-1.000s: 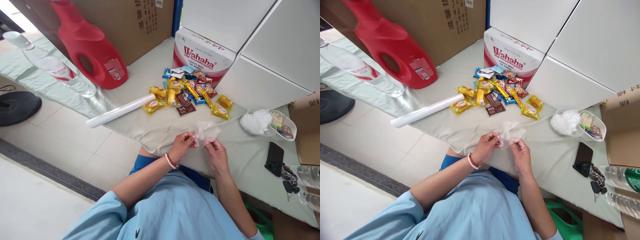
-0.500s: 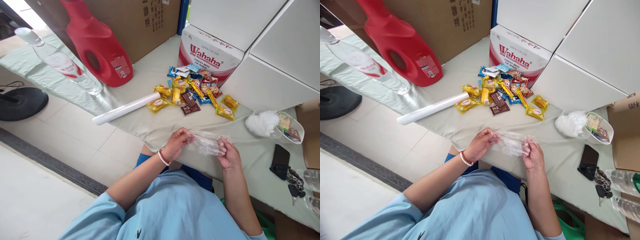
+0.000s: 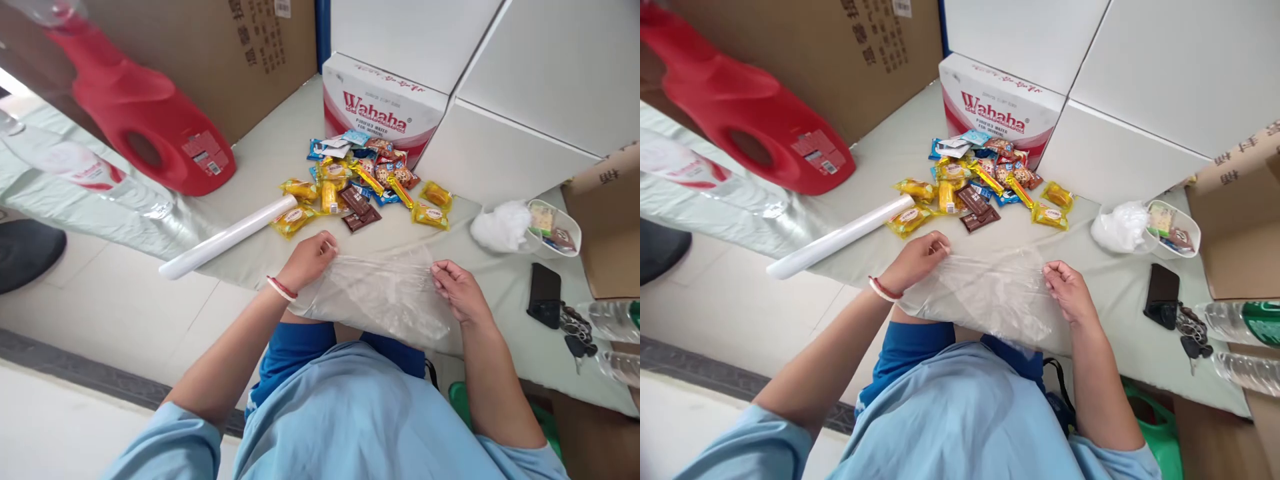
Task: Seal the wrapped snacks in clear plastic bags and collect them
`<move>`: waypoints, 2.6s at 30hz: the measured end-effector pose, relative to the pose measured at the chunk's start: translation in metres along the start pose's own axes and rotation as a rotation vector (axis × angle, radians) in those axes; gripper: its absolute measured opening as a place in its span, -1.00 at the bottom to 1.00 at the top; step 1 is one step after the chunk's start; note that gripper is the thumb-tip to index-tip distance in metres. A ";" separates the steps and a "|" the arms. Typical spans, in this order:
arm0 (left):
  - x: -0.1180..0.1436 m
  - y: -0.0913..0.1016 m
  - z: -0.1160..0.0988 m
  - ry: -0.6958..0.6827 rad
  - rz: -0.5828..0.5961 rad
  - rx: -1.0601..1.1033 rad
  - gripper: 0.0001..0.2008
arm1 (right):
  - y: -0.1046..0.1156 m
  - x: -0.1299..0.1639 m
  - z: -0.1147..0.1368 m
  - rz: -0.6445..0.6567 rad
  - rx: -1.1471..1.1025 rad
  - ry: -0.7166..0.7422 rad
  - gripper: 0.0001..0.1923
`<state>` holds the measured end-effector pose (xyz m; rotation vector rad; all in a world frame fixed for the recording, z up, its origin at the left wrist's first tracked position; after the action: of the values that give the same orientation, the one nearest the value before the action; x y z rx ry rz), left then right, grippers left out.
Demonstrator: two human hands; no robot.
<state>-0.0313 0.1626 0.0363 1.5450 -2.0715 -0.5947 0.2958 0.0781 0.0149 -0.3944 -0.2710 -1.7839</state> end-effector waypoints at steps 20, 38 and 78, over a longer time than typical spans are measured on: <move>0.062 -0.043 -0.021 -0.832 0.271 -0.410 -0.73 | 0.030 -0.058 -0.012 -0.074 0.146 0.003 -0.57; 0.062 -0.085 -0.025 -0.572 0.011 -0.804 -0.52 | -0.024 0.115 -0.071 0.321 1.161 0.697 -0.29; 0.038 -0.059 0.025 -0.517 0.155 -0.734 -0.20 | -0.003 -0.024 -0.014 -0.405 1.219 0.491 -0.45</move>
<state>-0.0115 0.1122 -0.0141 0.8480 -1.9275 -1.6018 0.2966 0.0947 -0.0080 1.0016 -1.0384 -1.6877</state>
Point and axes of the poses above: each hand's wrist, its own x-axis away from the middle knuckle, its own y-axis out of the back of the hand, z = x × y, the point moved 8 cm from there along -x, towards the middle knuckle, and after that the axes turned 6 degrees about -x, right-handed, at the moved point
